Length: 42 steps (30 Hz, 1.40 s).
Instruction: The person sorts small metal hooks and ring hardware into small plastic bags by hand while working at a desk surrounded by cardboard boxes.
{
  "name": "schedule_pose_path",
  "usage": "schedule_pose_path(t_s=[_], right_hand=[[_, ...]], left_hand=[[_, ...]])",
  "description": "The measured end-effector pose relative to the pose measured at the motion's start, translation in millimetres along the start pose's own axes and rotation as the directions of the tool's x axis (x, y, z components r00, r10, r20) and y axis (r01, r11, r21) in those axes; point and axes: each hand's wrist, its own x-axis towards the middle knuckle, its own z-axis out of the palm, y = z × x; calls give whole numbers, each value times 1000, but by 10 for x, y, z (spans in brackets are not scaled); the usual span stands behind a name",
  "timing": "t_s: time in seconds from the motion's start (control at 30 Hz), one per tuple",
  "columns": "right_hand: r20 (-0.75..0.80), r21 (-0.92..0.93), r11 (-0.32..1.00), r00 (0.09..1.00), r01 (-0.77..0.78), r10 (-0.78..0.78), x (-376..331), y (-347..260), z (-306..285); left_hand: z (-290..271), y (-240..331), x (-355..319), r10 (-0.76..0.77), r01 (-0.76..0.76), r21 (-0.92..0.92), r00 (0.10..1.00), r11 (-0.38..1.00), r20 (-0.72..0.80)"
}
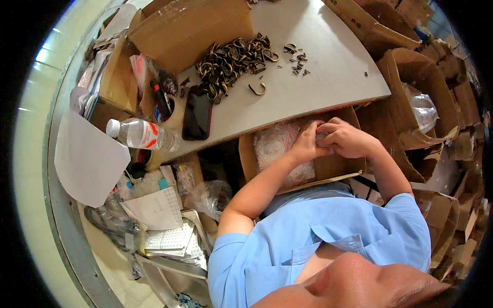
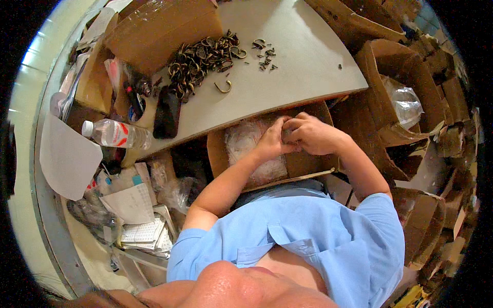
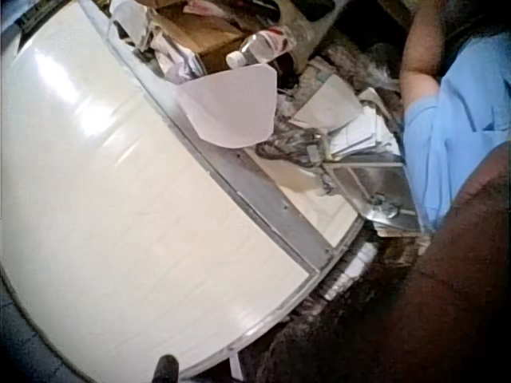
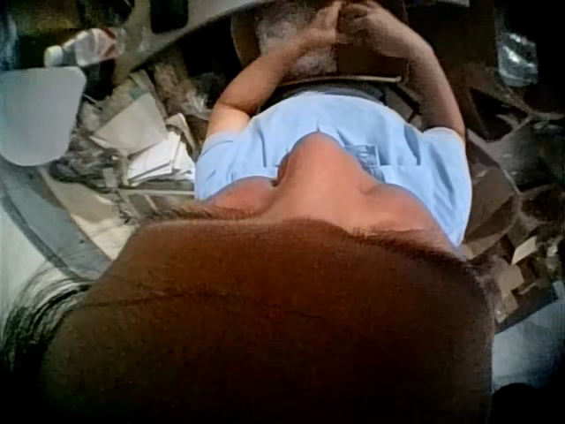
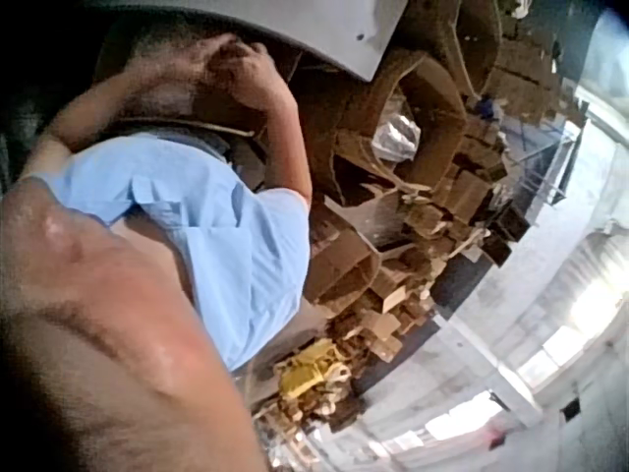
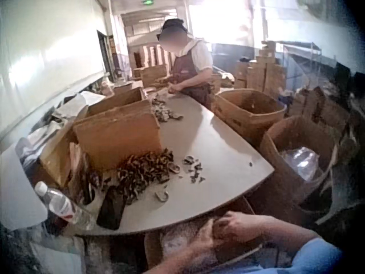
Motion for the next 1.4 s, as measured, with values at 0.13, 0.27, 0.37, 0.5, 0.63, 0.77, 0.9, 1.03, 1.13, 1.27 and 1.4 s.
schedule_pose_path(t_s=[0.13, 0.27, 0.37, 0.5, 0.63, 0.77, 0.9, 1.03, 1.13, 1.27, 1.4], right_hand=[[53, 269, 944, 981, -193, 186, 398, 98, -134], [-327, 230, 949, 901, -216, 284, 763, 721, -172], [-592, -54, 959, 783, -277, 193, 1007, 984, -162], [-555, -93, 935, 797, -343, 238, 1117, 1026, -165], [-556, -130, 926, 799, -354, 227, 1013, 1033, -118], [-572, -89, 940, 790, -330, 223, 965, 964, -117], [-600, -72, 904, 743, -421, 298, 1061, 869, -108], [-626, -55, 875, 700, -481, 345, 1145, 799, -77], [-673, -121, 864, 680, -488, 290, 1105, 830, -22], [-605, -107, 877, 731, -468, 315, 917, 677, -17], [-262, -13, 950, 918, -312, 298, 729, 158, -113]], left_hand=[[-31, -282, 5, -214, 218, -238, 976, 946, 44], [-51, -288, 31, -210, 205, -181, 978, 962, -8], [-4, -333, 36, -208, 200, -185, 978, 962, -25], [-42, -353, 28, -198, 189, -158, 979, 969, -43], [-58, -367, 39, -197, 188, -138, 979, 972, -53], [-38, -390, 51, -216, 209, -151, 976, 966, -32], [-44, -355, 58, -213, 206, -131, 976, 970, -42], [-33, -414, 53, -250, 236, -204, 967, 950, -45], [-12, -467, 81, -264, 256, -255, 964, 933, 3], [-55, -369, 83, -328, 341, -521, 937, 783, 120], [-119, -347, 62, -329, 321, -585, 939, 745, 96]])
